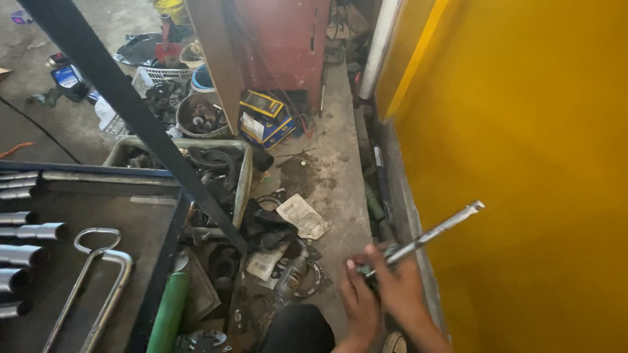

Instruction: Organize and clean various mechanical tools on a cart and on the floor.

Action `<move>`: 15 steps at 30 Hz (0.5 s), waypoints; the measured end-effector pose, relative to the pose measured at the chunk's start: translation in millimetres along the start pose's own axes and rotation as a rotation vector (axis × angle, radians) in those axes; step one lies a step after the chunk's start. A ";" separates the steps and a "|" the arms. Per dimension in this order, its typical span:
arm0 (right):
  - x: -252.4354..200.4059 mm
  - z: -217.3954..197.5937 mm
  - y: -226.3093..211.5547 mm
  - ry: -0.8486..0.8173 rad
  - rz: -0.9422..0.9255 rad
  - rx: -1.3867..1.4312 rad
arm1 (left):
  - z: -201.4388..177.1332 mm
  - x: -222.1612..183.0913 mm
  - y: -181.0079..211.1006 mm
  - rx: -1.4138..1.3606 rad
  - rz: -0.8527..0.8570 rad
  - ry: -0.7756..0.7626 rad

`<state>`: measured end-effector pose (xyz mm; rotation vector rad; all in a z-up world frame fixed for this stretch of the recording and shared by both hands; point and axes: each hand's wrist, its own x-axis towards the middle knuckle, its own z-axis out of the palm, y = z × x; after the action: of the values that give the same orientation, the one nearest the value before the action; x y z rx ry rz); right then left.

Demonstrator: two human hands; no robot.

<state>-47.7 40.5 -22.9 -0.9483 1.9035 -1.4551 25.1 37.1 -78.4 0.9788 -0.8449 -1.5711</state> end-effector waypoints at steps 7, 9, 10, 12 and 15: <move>40.0 -71.1 -22.3 0.153 0.228 0.595 | -25.3 36.3 -23.9 0.164 -0.063 0.047; 34.9 -96.0 -43.8 -0.044 -0.028 1.043 | -27.1 43.5 -13.7 0.089 -0.259 -0.103; 36.6 -100.2 -41.7 -0.052 -0.022 1.047 | -27.9 41.2 -15.0 0.092 -0.256 -0.093; 40.9 -109.3 -38.5 0.144 -0.084 0.930 | -28.0 37.1 -17.5 0.170 0.153 -0.384; 54.2 -126.2 -17.6 0.374 -0.156 0.769 | -23.0 18.3 41.6 0.437 0.243 -0.627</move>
<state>-174.7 66.4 25.9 -0.4772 1.2906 -2.3327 60.6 10.2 -53.8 0.6328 -1.7319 -1.5222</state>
